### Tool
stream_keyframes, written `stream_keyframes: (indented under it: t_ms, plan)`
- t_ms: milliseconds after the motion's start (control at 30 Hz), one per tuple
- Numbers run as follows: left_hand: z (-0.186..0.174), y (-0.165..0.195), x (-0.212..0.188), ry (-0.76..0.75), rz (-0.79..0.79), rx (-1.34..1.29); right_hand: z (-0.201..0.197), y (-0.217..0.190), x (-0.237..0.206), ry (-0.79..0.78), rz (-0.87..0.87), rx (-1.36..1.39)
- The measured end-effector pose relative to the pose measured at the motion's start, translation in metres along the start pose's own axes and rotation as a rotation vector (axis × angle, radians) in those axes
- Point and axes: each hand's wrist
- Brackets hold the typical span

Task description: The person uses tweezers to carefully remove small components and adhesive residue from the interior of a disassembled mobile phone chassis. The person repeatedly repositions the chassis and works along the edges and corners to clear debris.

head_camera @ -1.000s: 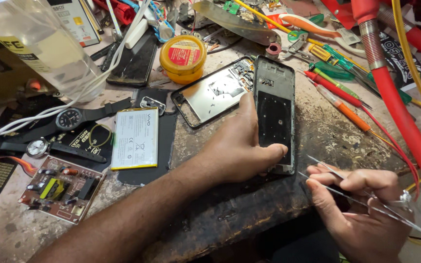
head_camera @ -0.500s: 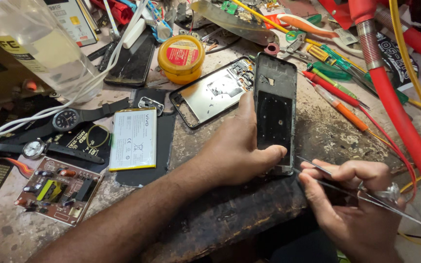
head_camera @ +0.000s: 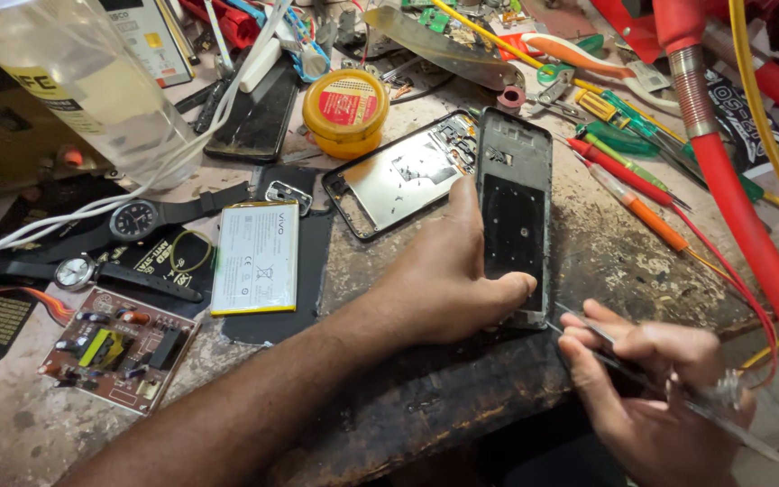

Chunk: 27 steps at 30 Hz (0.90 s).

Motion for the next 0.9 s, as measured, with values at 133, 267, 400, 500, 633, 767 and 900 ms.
stream_keyframes:
  t_ms: [133,267,400,500,633,767,900]
  plan:
    - [0.000,-0.001,0.000,0.057,0.174,-0.073,-0.001,0.002,0.002,-0.032,0.036,-0.044]
    - [0.000,-0.003,0.000,0.053,0.135,-0.050,0.000,0.001,0.005,-0.011,-0.008,-0.058]
    - [0.000,-0.002,0.000,0.033,0.121,-0.085,0.001,-0.006,0.007,0.000,0.061,-0.138]
    - [0.000,0.000,0.001,0.051,0.127,-0.058,0.003,-0.014,0.007,0.038,0.022,-0.158]
    - [-0.001,0.001,0.000,0.019,0.044,0.018,0.005,-0.019,0.016,0.052,-0.046,-0.221]
    - [0.000,0.001,-0.001,0.058,0.127,-0.036,0.004,-0.026,0.028,0.031,-0.043,-0.261]
    - [0.000,0.001,-0.001,0.046,0.060,-0.029,0.004,-0.036,0.032,0.051,-0.111,-0.342]
Point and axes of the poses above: each hand's wrist, its own x-axis towards the middle knuckle, its own z-axis out of the palm, y = z × x, and after that the axes turned 5 degrees about -x, right-handed
